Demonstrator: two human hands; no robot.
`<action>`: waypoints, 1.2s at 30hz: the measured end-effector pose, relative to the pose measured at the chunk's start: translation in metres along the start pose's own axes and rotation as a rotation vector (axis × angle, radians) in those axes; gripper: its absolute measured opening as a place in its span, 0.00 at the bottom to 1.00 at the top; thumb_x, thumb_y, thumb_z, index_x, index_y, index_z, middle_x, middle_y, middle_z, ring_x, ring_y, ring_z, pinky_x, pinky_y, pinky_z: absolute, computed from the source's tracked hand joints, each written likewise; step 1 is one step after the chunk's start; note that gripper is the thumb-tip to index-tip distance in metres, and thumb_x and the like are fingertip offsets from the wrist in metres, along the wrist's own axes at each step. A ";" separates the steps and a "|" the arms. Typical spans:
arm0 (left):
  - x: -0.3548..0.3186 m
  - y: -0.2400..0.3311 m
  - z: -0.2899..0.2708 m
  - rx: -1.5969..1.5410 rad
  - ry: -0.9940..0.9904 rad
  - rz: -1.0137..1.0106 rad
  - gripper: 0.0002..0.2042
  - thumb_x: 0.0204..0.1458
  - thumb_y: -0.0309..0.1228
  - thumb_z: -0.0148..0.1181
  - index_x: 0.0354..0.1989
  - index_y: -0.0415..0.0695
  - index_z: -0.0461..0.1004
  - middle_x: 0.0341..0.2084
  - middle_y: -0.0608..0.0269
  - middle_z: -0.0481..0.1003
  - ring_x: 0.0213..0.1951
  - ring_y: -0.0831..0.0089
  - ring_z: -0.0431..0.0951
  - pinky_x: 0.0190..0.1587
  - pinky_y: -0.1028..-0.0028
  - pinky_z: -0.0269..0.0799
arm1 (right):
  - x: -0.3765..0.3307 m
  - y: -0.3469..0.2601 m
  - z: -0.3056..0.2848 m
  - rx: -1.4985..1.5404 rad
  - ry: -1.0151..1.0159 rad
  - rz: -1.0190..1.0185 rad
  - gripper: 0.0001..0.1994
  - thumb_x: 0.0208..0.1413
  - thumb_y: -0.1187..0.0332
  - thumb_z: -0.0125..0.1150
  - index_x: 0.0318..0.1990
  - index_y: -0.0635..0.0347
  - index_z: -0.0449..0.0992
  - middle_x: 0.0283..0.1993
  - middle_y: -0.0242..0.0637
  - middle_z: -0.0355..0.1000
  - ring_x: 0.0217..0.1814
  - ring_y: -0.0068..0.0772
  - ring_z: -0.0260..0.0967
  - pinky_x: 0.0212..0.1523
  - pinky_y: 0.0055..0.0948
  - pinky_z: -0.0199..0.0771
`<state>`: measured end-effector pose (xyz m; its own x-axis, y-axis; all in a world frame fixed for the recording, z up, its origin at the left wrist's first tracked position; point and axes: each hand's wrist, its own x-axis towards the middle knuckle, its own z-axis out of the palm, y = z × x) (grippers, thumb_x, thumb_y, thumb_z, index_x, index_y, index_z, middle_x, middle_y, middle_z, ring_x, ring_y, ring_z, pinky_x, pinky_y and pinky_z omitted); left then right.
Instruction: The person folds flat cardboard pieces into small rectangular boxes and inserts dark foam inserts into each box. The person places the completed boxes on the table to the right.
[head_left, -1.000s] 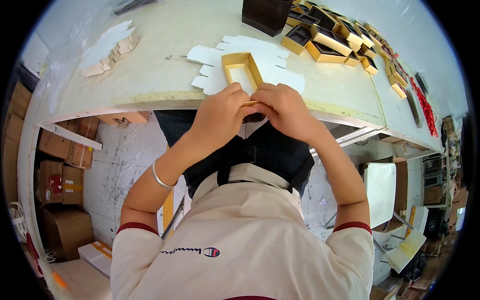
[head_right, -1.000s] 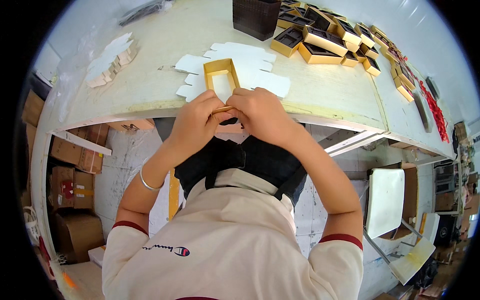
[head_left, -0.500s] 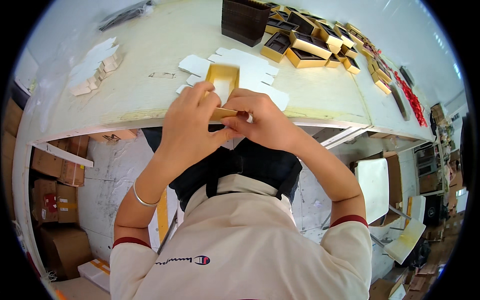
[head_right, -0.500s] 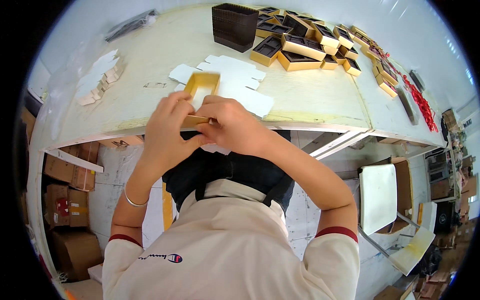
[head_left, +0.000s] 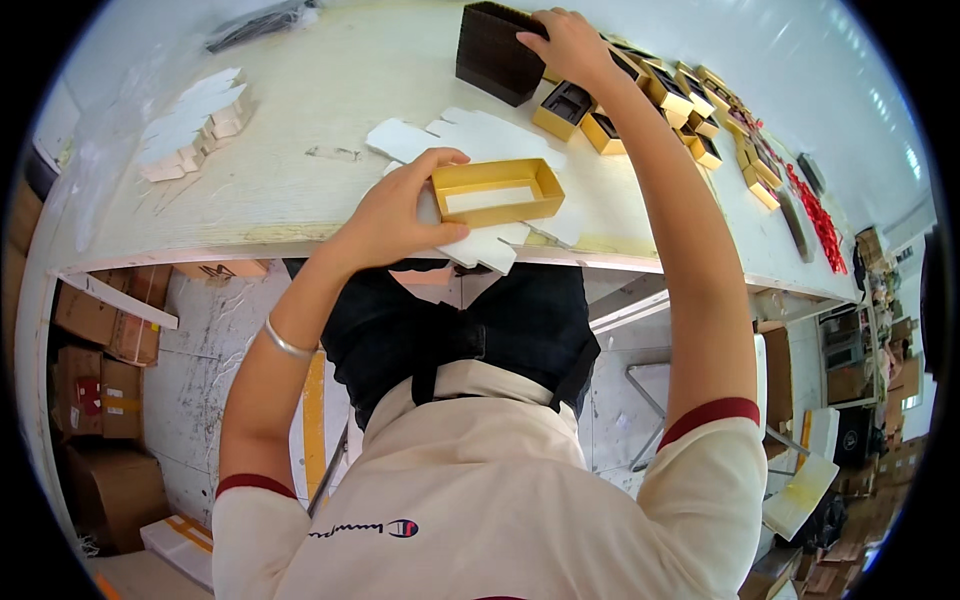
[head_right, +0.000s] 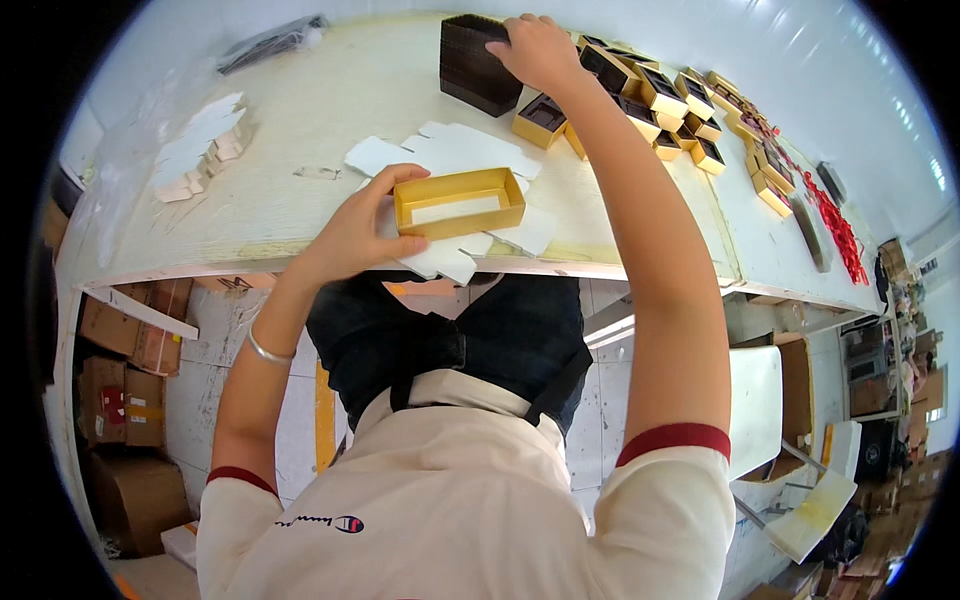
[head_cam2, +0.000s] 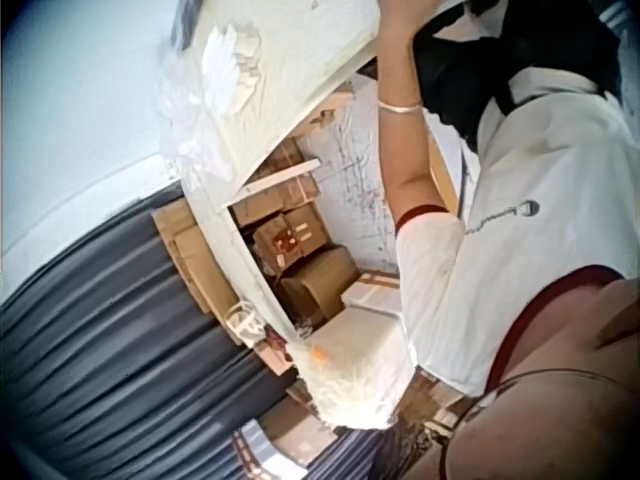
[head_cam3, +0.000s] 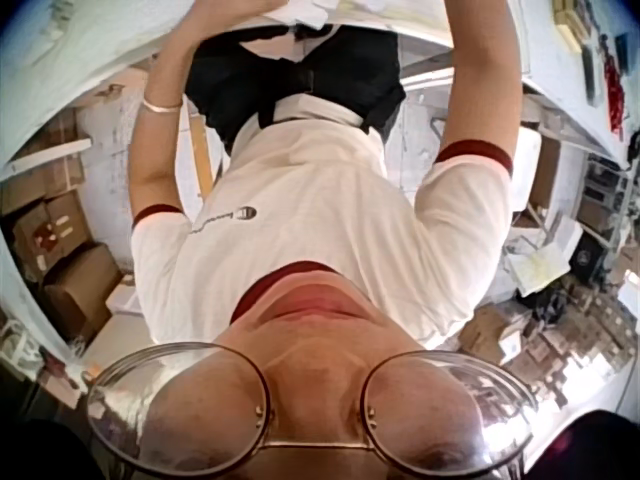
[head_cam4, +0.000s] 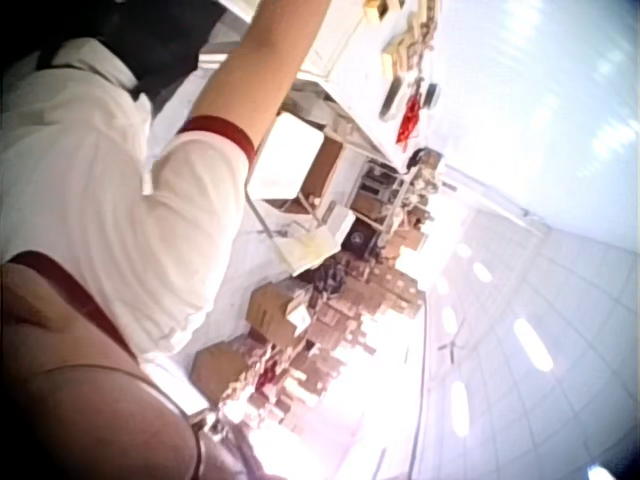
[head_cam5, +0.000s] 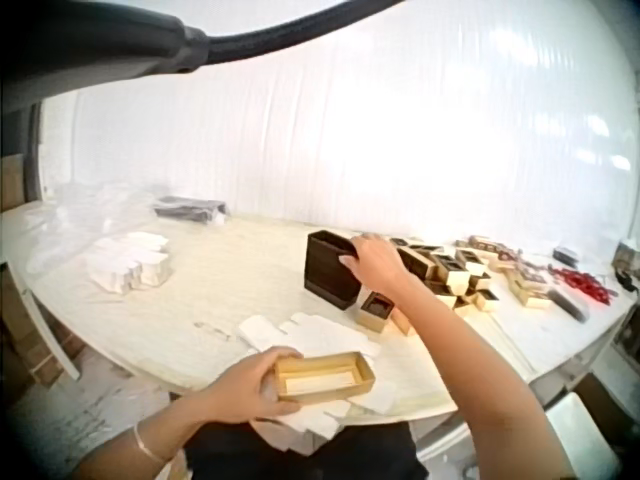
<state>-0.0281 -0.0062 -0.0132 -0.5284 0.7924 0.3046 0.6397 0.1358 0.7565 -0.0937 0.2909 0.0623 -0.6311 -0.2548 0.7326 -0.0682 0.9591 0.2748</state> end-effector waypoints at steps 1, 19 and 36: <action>-0.007 0.008 0.005 0.041 0.033 -0.023 0.30 0.40 0.31 0.66 0.54 0.43 0.61 0.48 0.55 0.68 0.54 0.63 0.67 0.59 0.68 0.58 | 0.005 0.004 0.004 -0.004 -0.124 0.064 0.16 0.52 0.60 0.60 0.38 0.66 0.76 0.34 0.44 0.73 0.36 0.44 0.71 0.42 0.38 0.70; -0.021 0.018 0.006 0.130 0.056 0.062 0.31 0.41 0.26 0.65 0.57 0.44 0.61 0.50 0.53 0.67 0.51 0.57 0.65 0.56 0.66 0.59 | 0.035 0.028 -0.027 0.569 -0.648 0.498 0.18 0.47 0.57 0.66 0.39 0.62 0.78 0.30 0.35 0.73 0.35 0.27 0.68 0.39 0.27 0.66; -0.024 0.016 0.006 0.077 0.084 0.043 0.36 0.40 0.26 0.66 0.60 0.47 0.57 0.45 0.52 0.67 0.48 0.57 0.65 0.55 0.66 0.60 | 0.027 -0.018 -0.097 0.727 -0.121 0.596 0.19 0.55 0.54 0.53 0.35 0.64 0.73 0.23 0.38 0.66 0.22 0.29 0.60 0.26 0.28 0.59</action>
<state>-0.0014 -0.0195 -0.0116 -0.5424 0.7463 0.3858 0.7023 0.1508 0.6957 -0.0345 0.2545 0.1375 -0.7904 0.2769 0.5464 -0.1478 0.7794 -0.6088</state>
